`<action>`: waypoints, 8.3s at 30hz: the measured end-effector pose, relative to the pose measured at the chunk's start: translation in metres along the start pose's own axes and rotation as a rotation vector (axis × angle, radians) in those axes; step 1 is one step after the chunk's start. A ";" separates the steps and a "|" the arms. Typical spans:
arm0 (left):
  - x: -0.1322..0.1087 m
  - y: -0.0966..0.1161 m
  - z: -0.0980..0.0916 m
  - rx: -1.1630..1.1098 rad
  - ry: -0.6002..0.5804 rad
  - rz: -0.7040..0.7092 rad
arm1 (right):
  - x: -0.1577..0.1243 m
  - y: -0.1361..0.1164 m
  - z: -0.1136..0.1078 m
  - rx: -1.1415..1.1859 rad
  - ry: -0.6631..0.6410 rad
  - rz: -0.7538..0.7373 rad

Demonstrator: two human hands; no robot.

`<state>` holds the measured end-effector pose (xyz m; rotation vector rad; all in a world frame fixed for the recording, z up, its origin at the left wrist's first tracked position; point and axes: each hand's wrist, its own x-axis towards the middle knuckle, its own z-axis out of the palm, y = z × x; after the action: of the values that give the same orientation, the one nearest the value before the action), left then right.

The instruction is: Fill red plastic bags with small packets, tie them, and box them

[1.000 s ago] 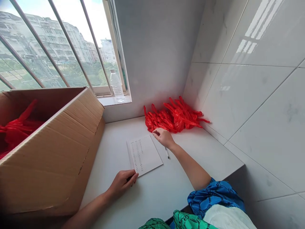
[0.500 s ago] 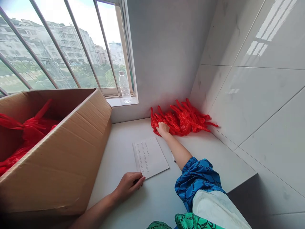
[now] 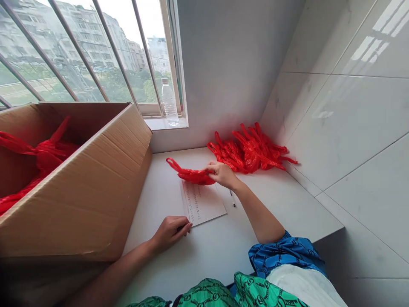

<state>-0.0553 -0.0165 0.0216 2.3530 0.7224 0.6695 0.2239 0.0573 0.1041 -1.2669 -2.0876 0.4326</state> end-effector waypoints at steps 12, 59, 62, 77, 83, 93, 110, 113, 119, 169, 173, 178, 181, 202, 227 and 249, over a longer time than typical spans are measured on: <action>0.055 0.015 -0.058 0.376 0.367 -0.119 | -0.061 -0.019 0.044 -0.109 0.155 0.091; 0.071 0.033 -0.049 0.227 0.543 -0.141 | -0.061 -0.010 0.033 0.555 0.396 0.344; 0.065 0.021 -0.058 -0.173 0.842 -0.306 | -0.062 0.010 0.022 0.679 0.595 0.447; 0.064 0.073 -0.070 0.540 0.194 0.203 | -0.072 -0.049 0.012 -0.256 0.207 -0.296; 0.048 0.049 -0.054 0.671 0.038 0.050 | -0.068 -0.024 0.029 -0.345 -0.070 -0.181; 0.022 0.048 -0.051 0.596 -0.095 0.057 | -0.052 -0.010 0.018 -0.287 0.080 0.102; 0.067 0.039 -0.027 0.771 0.051 -0.117 | -0.035 -0.012 0.042 -0.722 -0.017 -0.095; 0.064 0.026 -0.029 0.865 0.092 -0.202 | -0.039 0.000 0.043 -0.709 -0.064 -0.042; 0.057 0.018 -0.037 0.848 -0.036 -0.311 | -0.041 0.011 0.043 -0.610 -0.142 0.065; 0.074 0.033 -0.060 0.527 0.490 -0.199 | -0.042 -0.003 0.023 -0.098 0.406 0.023; 0.068 0.042 -0.056 0.471 0.400 -0.139 | -0.047 -0.043 0.034 0.274 0.266 0.049; 0.067 0.041 -0.050 0.363 0.391 -0.136 | -0.047 -0.055 0.042 0.840 -0.065 0.219; 0.065 0.037 -0.049 0.345 0.398 -0.166 | -0.046 -0.052 0.043 0.946 -0.092 0.260; 0.064 0.032 -0.047 -0.533 0.390 -0.405 | -0.046 -0.045 0.058 1.105 -0.023 0.363; 0.061 0.031 -0.052 -0.425 0.220 -0.415 | -0.044 -0.043 0.056 1.067 0.053 0.374; 0.059 0.028 -0.053 -0.249 0.277 -0.407 | -0.048 -0.034 0.057 0.664 -0.023 0.347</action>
<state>-0.0342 0.0211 0.0941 1.8314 1.1302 0.8519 0.1782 0.0013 0.0647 -1.1953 -1.5259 1.1826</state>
